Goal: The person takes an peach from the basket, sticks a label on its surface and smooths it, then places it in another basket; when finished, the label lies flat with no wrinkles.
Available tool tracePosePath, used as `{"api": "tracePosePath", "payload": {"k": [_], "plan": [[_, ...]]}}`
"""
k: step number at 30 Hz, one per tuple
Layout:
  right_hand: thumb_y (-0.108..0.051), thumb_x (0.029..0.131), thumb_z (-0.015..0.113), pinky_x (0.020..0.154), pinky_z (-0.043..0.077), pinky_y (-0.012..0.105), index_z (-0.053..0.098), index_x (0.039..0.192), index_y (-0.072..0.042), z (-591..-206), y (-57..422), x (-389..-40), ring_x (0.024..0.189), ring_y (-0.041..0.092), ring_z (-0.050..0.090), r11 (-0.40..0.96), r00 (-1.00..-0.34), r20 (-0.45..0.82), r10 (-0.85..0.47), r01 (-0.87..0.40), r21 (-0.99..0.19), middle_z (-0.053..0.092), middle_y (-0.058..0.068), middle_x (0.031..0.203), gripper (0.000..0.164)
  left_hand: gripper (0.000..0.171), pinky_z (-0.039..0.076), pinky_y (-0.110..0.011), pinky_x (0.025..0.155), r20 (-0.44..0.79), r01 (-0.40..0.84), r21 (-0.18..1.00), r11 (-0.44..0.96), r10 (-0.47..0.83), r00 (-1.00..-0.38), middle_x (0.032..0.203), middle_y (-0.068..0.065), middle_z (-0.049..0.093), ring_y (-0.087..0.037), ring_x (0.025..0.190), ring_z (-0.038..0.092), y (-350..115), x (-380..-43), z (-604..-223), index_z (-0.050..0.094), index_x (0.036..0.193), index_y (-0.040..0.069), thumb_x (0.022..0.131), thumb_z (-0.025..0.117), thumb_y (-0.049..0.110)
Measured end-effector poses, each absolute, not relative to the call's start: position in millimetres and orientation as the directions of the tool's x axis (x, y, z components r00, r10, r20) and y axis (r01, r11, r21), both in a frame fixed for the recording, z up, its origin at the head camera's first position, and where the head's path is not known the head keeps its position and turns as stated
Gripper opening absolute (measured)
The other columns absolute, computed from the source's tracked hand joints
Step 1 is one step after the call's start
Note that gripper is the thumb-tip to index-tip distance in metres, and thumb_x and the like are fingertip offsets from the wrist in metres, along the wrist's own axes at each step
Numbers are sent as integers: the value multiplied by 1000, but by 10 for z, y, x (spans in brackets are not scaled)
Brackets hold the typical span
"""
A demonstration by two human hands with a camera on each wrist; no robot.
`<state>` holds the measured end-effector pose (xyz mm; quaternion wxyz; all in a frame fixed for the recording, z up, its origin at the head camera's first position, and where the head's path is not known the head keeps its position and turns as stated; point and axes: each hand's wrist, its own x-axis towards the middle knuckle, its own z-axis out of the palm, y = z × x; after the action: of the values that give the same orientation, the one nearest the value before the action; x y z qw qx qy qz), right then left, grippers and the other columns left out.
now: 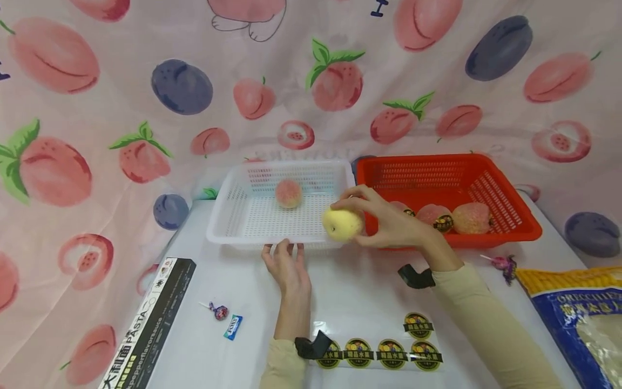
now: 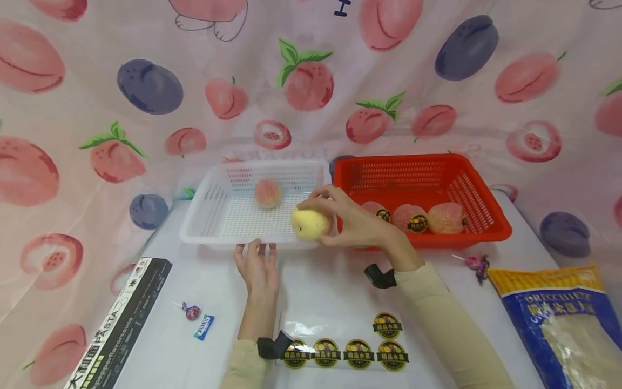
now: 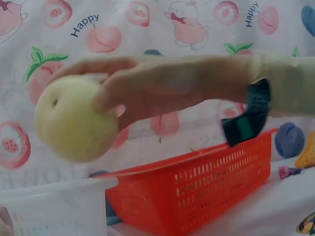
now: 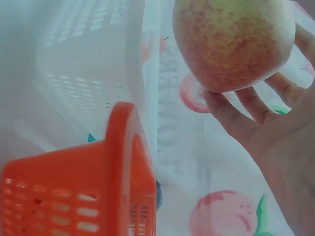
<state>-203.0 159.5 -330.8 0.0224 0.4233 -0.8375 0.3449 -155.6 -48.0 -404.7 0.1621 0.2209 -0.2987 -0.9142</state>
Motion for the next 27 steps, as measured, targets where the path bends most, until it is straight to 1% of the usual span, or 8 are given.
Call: {"api": "tracePosePath", "payload": {"k": [4, 9, 13, 16, 19, 22, 24, 27], "plan": [[-16, 66, 72, 88, 42, 35, 47, 122, -33, -3330, 1694, -1808, 115, 9, 33, 394, -657, 353, -666, -711, -582, 36, -8, 124, 64, 38, 40, -39, 93, -300, 166, 619, -767, -427, -853, 122, -11, 37, -30, 112, 40, -451, -1574, -4074, 29, 120, 12, 87, 46, 5], [-14, 61, 69, 88, 41, 35, 48, 120, -33, -3403, 1783, -1589, 116, 8, 33, 404, -681, 354, -641, -691, -599, 37, -11, 124, 66, 13, 38, -30, 73, -313, 149, 570, -808, -381, -870, 94, -3, 38, -21, 90, 42, -408, -1565, -4122, 35, 101, 14, 90, 40, 19], [-15, 60, 69, 86, 41, 35, 46, 122, -33, -3542, 1834, -1427, 115, 7, 32, 441, -700, 311, -643, -670, -597, 38, -14, 124, 69, 14, 32, -25, 64, -343, 35, 534, -845, -254, -905, 86, 1, 39, -14, 78, 37, -381, -1507, -4213, 36, 103, 16, 90, 36, 21], [-19, 61, 70, 84, 44, 33, 42, 124, -32, -3665, 1875, -1312, 111, 5, 34, 486, -732, 253, -632, -629, -607, 39, -15, 123, 71, 15, 31, -23, 61, -325, -111, 602, -790, -116, -939, 84, 3, 40, -12, 73, 36, -382, -1438, -4304, 35, 105, 16, 90, 37, 17], [-24, 60, 72, 78, 45, 28, 40, 121, -30, -3788, 1901, -1238, 103, 4, 35, 558, -763, 203, -614, -602, -571, 41, -16, 116, 69, 17, 34, -22, 60, -262, -202, 759, -618, -6, -965, 83, 2, 42, -11, 71, 39, -411, -1359, -4385, 38, 106, 11, 91, 40, 19], [-32, 58, 70, 78, 42, 25, 42, 114, -28, -3909, 1887, -1230, 99, 5, 35, 646, -758, 190, -624, -637, -420, 42, -16, 109, 63, 25, 38, -21, 59, -201, -219, 904, -367, 89, -976, 83, 1, 46, -10, 69, 44, -475, -1295, -4439, 43, 106, 5, 91, 45, 24], [-35, 56, 67, 81, 38, 27, 45, 111, -26, -3982, 1854, -1256, 99, 7, 35, 683, -737, 192, -648, -674, -282, 45, -15, 107, 60, 26, 40, -21, 58, -156, -183, 971, -155, 171, -973, 81, -3, 49, -12, 67, 47, -532, -1272, -4456, 47, 105, 4, 91, 48, 26], [-33, 56, 65, 87, 34, 32, 47, 110, -24, -4066, 1803, -1300, 103, 12, 36, 687, -700, 178, -692, -714, -137, 47, -10, 108, 58, 23, 44, -24, 57, -76, -16, 987, 161, 373, -925, 82, -9, 53, -19, 67, 52, -612, -1283, -4462, 52, 104, 10, 90, 49, 28]]}}
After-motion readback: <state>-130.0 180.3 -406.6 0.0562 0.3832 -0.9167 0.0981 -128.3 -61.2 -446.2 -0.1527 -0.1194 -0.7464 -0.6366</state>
